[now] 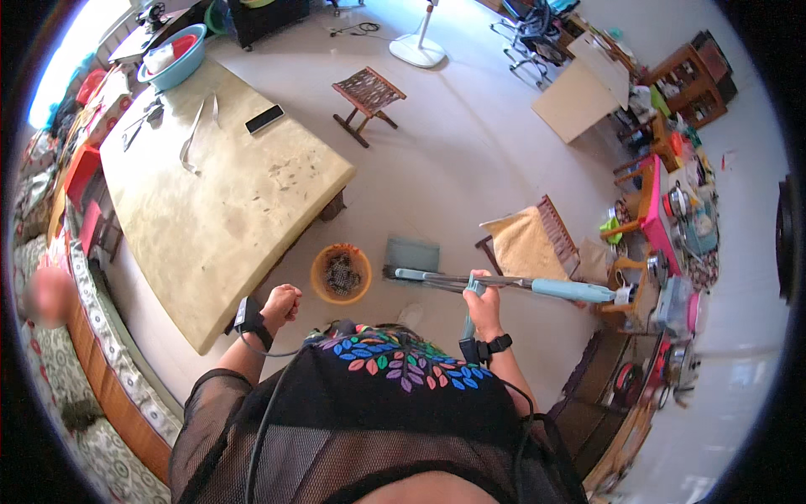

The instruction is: The person sweeps debris from the floor using a broom and a dustpan, moving around a room with various furniture items, and eventually empties the collected debris into a small bucket.

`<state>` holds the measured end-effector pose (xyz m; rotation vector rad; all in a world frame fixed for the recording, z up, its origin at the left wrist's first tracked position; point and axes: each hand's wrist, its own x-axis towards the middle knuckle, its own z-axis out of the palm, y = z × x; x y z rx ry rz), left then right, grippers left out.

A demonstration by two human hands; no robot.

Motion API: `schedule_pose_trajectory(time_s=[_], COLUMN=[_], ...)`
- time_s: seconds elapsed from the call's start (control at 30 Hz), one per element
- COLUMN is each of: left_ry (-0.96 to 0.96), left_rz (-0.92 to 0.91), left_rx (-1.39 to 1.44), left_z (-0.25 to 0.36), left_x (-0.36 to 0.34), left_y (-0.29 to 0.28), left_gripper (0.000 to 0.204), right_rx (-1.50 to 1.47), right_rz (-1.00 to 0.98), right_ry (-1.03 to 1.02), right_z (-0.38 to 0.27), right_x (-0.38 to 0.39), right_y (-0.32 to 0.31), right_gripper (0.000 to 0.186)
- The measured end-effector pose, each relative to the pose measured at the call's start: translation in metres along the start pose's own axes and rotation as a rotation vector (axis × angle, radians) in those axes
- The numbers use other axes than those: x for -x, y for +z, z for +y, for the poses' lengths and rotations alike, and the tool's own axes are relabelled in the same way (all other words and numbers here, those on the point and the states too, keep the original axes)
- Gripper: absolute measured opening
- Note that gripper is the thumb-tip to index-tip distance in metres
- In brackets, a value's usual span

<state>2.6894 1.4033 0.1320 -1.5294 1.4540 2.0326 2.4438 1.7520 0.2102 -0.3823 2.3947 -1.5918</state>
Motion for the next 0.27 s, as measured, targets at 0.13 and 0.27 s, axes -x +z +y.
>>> schedule_pose_trajectory(time_s=[0.13, 0.27], left_ry=[-0.024, -0.118], left_rz=[0.06, 0.131], left_rx=[-0.021, -0.004], left_z=[0.003, 0.006], left_x=[0.002, -0.004], left_y=[0.055, 0.089], left_gripper=[0.007, 0.009], right_rx=[-0.065, -0.117], right_rz=[-0.1, -0.201], right_ry=[-0.037, 0.035], right_z=[0.004, 0.035], right_x=[-0.082, -0.164], right_y=[-0.03, -0.048], right_gripper=[0.035, 0.034])
